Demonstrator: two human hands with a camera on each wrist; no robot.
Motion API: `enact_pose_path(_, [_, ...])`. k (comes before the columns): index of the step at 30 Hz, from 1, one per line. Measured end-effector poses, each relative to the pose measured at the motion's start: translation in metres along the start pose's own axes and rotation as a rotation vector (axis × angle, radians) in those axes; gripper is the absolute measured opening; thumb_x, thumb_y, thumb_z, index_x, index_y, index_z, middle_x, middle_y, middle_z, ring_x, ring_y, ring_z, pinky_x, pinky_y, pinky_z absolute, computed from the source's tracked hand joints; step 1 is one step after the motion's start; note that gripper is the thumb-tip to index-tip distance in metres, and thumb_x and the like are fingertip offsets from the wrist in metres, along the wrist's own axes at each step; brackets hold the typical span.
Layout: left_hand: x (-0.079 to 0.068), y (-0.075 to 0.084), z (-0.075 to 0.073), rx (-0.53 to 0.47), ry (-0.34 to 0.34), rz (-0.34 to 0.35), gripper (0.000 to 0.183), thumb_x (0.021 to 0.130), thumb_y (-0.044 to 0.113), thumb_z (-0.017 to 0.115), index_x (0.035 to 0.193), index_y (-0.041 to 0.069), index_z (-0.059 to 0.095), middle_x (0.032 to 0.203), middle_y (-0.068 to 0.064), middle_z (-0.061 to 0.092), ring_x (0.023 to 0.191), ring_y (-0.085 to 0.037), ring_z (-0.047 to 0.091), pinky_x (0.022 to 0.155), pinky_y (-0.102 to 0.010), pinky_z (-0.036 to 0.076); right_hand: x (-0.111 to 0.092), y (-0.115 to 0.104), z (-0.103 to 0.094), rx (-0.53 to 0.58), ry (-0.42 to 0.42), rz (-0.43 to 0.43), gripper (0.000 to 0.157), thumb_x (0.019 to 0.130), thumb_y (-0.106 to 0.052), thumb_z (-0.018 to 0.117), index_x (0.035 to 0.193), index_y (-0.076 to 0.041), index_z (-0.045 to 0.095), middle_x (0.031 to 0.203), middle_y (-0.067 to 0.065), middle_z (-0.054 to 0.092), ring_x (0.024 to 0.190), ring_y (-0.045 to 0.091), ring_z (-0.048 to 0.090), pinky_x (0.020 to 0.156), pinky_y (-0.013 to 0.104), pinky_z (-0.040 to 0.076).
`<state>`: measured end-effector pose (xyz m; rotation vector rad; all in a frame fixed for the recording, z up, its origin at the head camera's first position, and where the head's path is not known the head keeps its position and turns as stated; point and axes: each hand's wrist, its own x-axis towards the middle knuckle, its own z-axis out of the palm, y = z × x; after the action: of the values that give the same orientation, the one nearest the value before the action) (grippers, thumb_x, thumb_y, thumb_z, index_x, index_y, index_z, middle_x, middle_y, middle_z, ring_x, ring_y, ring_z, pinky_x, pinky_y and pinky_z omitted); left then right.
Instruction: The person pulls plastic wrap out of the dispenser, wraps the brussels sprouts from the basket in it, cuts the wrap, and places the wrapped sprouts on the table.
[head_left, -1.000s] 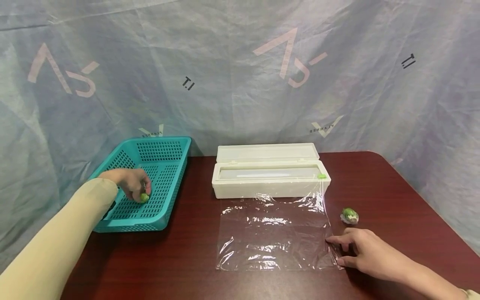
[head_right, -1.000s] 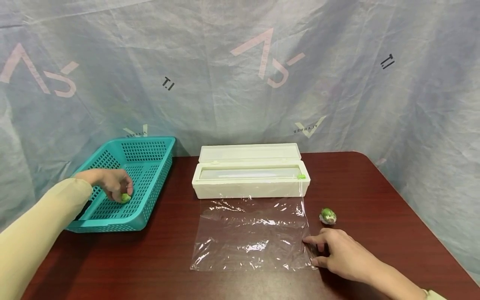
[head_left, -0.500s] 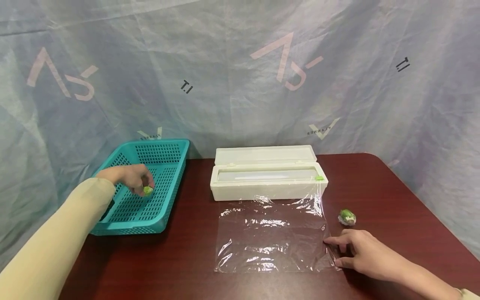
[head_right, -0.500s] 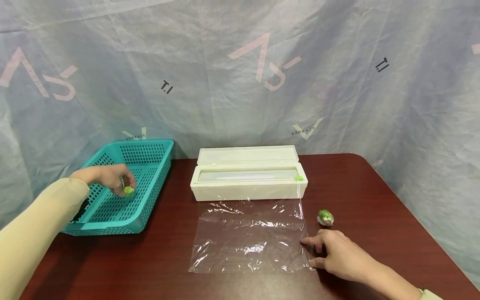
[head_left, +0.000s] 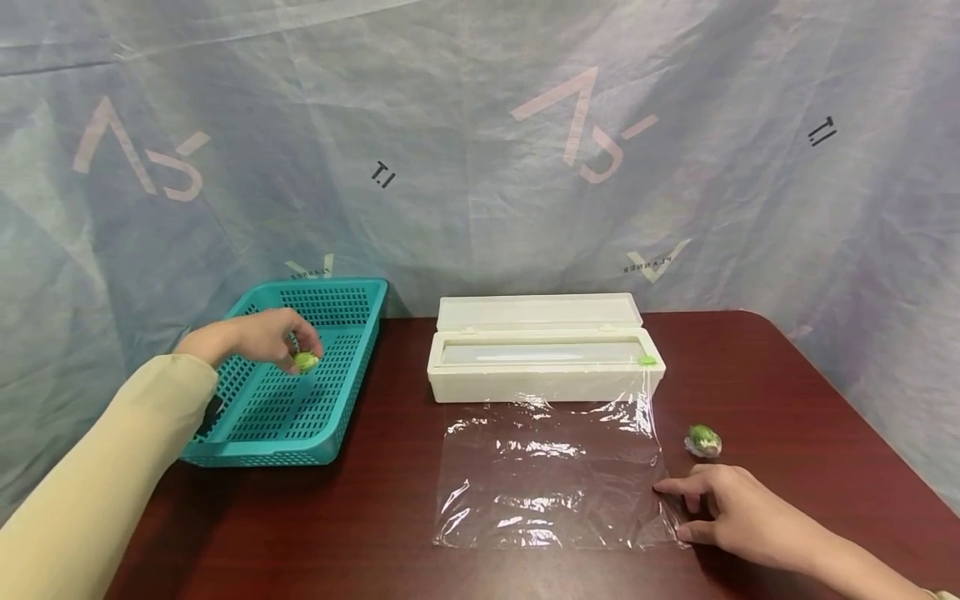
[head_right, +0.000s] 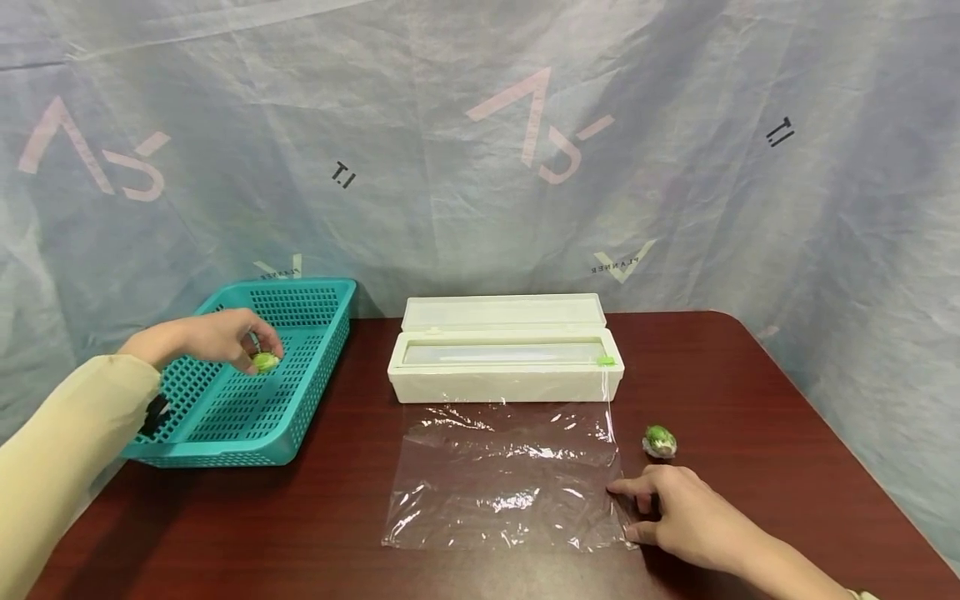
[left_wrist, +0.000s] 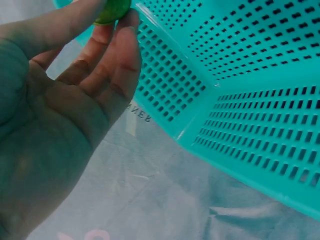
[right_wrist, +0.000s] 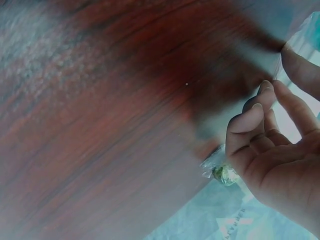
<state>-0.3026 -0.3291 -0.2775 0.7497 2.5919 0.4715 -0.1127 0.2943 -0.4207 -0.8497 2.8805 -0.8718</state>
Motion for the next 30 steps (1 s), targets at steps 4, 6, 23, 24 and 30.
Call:
enact_pose_path(4, [-0.001, 0.004, 0.001, -0.024, 0.016, 0.003, 0.034, 0.085, -0.012, 0.080, 0.116, 0.001, 0.075, 0.111, -0.006, 0.071, 0.101, -0.028, 0.067, 0.079, -0.042, 0.059, -0.001, 0.001, 0.000, 0.000, -0.005, 0.006, 0.046, 0.078, -0.018, 0.093, 0.118, -0.002, 0.078, 0.082, -0.019, 0.052, 0.063, -0.003, 0.044, 0.056, 0.023, 0.041])
enact_pose_path(6, [-0.002, 0.006, 0.002, -0.040, 0.023, 0.004, 0.035, 0.085, -0.011, 0.080, 0.117, 0.001, 0.075, 0.110, -0.006, 0.071, 0.101, -0.029, 0.069, 0.078, -0.042, 0.059, -0.001, 0.001, 0.000, 0.003, 0.000, -0.001, 0.046, 0.077, -0.018, 0.093, 0.118, -0.001, 0.078, 0.080, -0.019, 0.050, 0.063, -0.004, 0.043, 0.056, 0.023, 0.041])
enact_pose_path(23, [-0.013, 0.048, 0.013, -0.027, 0.169, 0.137, 0.035, 0.088, -0.005, 0.081, 0.120, 0.008, 0.077, 0.115, -0.002, 0.067, 0.099, -0.023, 0.059, 0.083, -0.035, 0.058, 0.001, 0.004, 0.002, -0.008, 0.024, -0.028, 0.046, 0.075, -0.017, 0.094, 0.116, -0.001, 0.079, 0.077, -0.018, 0.045, 0.063, -0.005, 0.041, 0.055, 0.022, 0.039])
enact_pose_path(24, [-0.013, 0.052, 0.014, -0.033, 0.172, 0.148, 0.035, 0.088, -0.006, 0.081, 0.120, 0.008, 0.077, 0.113, -0.002, 0.067, 0.099, -0.024, 0.058, 0.082, -0.034, 0.059, 0.001, 0.004, 0.002, -0.008, 0.023, -0.027, 0.046, 0.075, -0.017, 0.094, 0.116, -0.001, 0.079, 0.077, -0.018, 0.045, 0.063, -0.005, 0.041, 0.055, 0.022, 0.039])
enact_pose_path(30, [-0.012, 0.076, 0.024, -0.021, 0.184, 0.213, 0.035, 0.088, -0.005, 0.082, 0.119, 0.013, 0.078, 0.107, 0.002, 0.064, 0.097, -0.025, 0.055, 0.078, -0.035, 0.059, 0.001, 0.005, 0.003, -0.010, 0.027, -0.033, 0.046, 0.075, -0.016, 0.094, 0.116, -0.001, 0.079, 0.077, -0.018, 0.045, 0.063, -0.005, 0.039, 0.055, 0.021, 0.038])
